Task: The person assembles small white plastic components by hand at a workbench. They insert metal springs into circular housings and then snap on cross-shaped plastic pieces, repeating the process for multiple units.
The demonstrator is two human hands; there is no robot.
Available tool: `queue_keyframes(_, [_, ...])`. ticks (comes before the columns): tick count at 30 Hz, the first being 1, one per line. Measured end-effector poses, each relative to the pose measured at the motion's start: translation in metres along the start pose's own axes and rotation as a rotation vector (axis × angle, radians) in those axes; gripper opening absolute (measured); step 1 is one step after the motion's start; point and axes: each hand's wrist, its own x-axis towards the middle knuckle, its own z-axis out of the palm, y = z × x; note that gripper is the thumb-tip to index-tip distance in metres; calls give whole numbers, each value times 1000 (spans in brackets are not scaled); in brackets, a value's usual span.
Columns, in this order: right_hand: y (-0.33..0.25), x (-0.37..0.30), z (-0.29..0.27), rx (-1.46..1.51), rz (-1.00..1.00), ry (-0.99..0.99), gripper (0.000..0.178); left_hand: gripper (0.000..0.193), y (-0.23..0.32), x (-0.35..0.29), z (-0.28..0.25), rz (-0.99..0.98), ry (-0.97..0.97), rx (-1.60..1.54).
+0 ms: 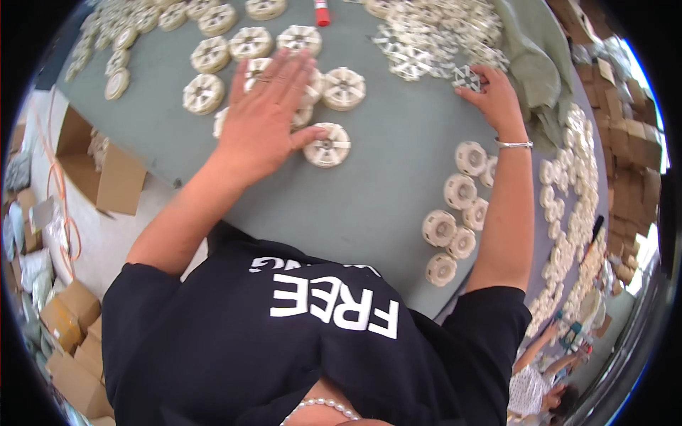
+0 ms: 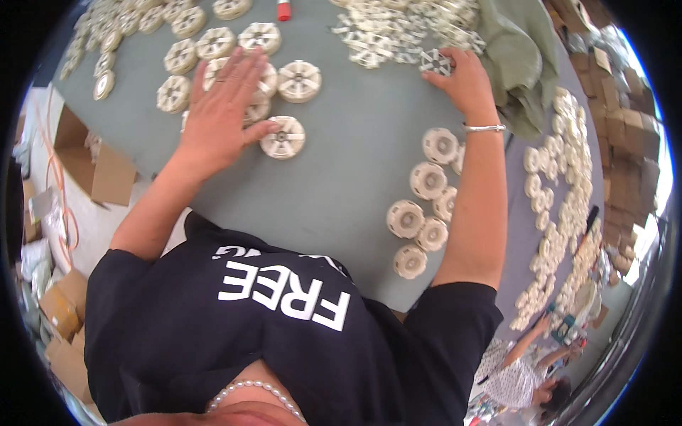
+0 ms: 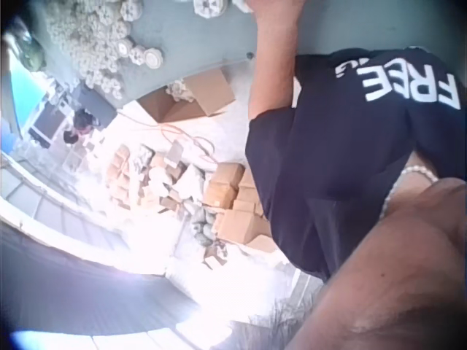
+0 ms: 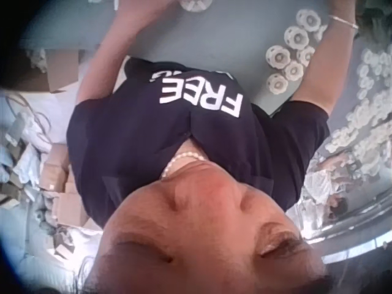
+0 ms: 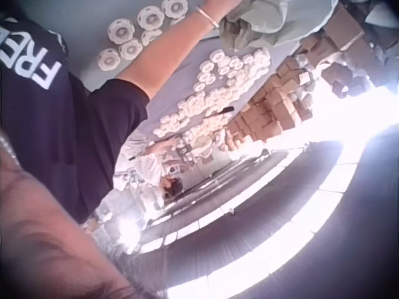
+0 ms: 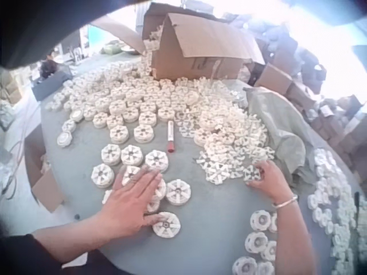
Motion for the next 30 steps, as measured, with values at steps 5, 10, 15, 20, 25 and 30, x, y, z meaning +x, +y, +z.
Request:
queue_keyframes(5, [23,-67,-31,416,213,-98,62,60,36,-23,-9,175,147,-310])
queue_keyframes(10, [-34,-121,-27,326,244,-149,60,43,46,-33,15,315,22,-392])
queue_keyframes(15, [-90,-139,-13,674,151,-51,55,71,68,-20,-12,188,-10,-511])
queue_keyframes(20, [-116,-166,-23,607,109,-142,56,96,94,-26,3,14,-201,-701])
queue_keyframes(25, [-139,-182,-24,464,-19,-180,59,91,85,-32,14,107,-128,-739])
queue_keyframes(30, [-150,-177,-15,419,-246,-130,58,79,81,-35,-4,-83,-295,-1012])
